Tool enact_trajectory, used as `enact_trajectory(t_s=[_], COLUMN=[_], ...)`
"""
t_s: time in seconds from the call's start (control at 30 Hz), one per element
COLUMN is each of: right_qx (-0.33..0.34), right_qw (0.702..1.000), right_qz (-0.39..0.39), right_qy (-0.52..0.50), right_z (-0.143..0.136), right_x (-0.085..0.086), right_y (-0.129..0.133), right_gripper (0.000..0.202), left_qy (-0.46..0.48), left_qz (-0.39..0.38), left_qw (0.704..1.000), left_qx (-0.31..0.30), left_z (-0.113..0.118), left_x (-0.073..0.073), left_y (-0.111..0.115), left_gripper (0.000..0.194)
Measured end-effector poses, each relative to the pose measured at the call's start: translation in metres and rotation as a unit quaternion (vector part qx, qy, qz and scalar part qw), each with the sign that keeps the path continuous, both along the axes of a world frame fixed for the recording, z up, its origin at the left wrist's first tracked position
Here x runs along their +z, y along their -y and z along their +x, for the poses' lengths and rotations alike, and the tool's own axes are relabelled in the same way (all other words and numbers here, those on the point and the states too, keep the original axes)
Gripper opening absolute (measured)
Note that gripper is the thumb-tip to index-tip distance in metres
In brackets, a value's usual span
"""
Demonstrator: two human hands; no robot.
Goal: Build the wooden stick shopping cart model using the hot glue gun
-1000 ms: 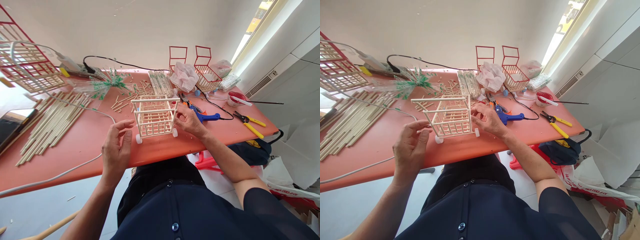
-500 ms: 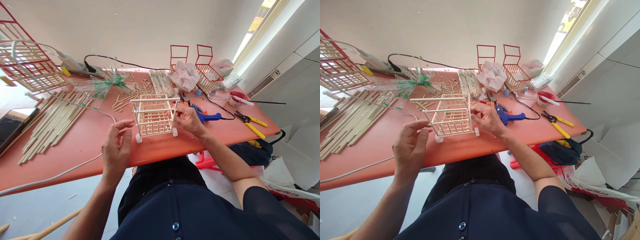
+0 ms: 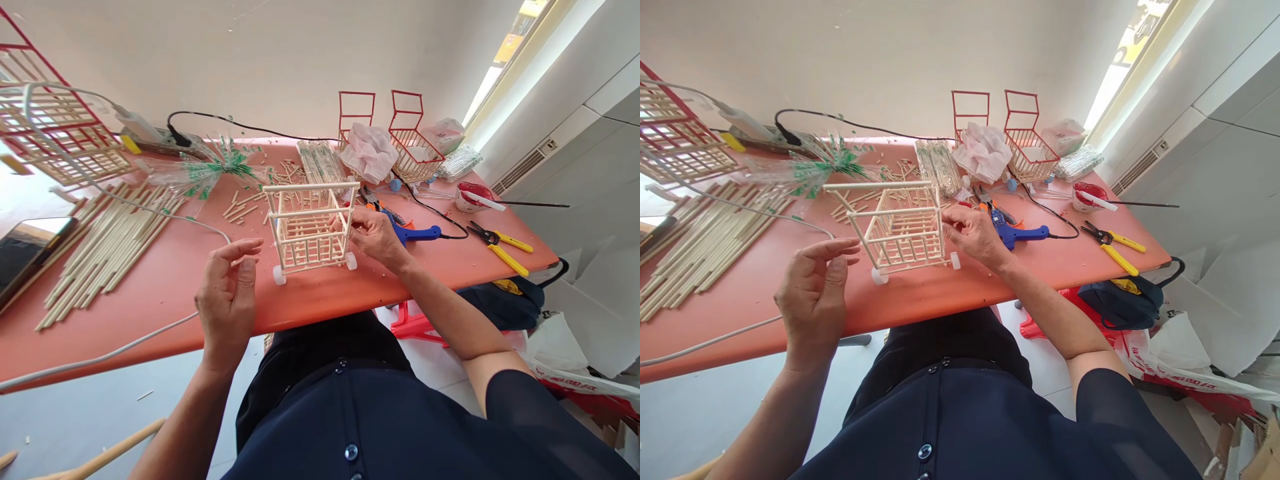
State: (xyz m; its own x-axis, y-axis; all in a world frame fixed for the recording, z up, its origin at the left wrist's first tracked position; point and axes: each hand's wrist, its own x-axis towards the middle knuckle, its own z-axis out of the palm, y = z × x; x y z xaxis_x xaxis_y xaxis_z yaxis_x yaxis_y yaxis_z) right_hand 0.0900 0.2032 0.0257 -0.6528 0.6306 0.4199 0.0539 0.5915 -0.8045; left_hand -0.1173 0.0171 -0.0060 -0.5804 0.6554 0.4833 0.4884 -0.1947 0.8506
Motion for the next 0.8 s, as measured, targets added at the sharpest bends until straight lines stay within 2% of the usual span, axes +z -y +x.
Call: enact_trajectory(t_s=[0.23, 0.33, 0.4, 0.47, 0.6, 0.7, 0.8], right_qx=[-0.004, -0.010, -0.017, -0.025, -0.047, -0.054, -0.048], right_qw=[0.996, 0.994, 0.992, 0.988, 0.985, 0.985, 0.984], right_qz=[-0.082, -0.091, -0.103, -0.110, -0.103, -0.106, -0.114], right_qy=[-0.045, -0.060, -0.077, -0.102, -0.128, -0.128, -0.131], right_z=[-0.002, -0.002, -0.002, -0.001, 0.001, 0.002, 0.002], right_x=[0.008, 0.015, 0.019, 0.022, 0.027, 0.031, 0.035], right_y=[-0.002, -0.002, -0.003, -0.004, -0.008, -0.010, -0.010], right_gripper=[0.041, 0.043, 0.043, 0.042, 0.038, 0.040, 0.045], left_qy=[0.033, 0.043, 0.016, -0.052, -0.195, -0.199, -0.115], left_qz=[0.098, 0.092, 0.052, 0.000, -0.062, -0.095, -0.157], left_qw=[0.992, 0.993, 0.998, 0.999, 0.972, 0.962, 0.965], left_qx=[0.068, 0.065, 0.045, 0.001, -0.118, -0.163, -0.176], left_z=[0.001, -0.003, -0.006, -0.006, -0.001, -0.003, -0.015], left_x=[-0.001, -0.002, -0.001, 0.000, 0.003, 0.005, 0.007], left_y=[-0.003, -0.001, 0.000, -0.001, -0.015, -0.034, -0.058], left_gripper=[0.020, 0.015, 0.013, 0.015, 0.025, 0.032, 0.039])
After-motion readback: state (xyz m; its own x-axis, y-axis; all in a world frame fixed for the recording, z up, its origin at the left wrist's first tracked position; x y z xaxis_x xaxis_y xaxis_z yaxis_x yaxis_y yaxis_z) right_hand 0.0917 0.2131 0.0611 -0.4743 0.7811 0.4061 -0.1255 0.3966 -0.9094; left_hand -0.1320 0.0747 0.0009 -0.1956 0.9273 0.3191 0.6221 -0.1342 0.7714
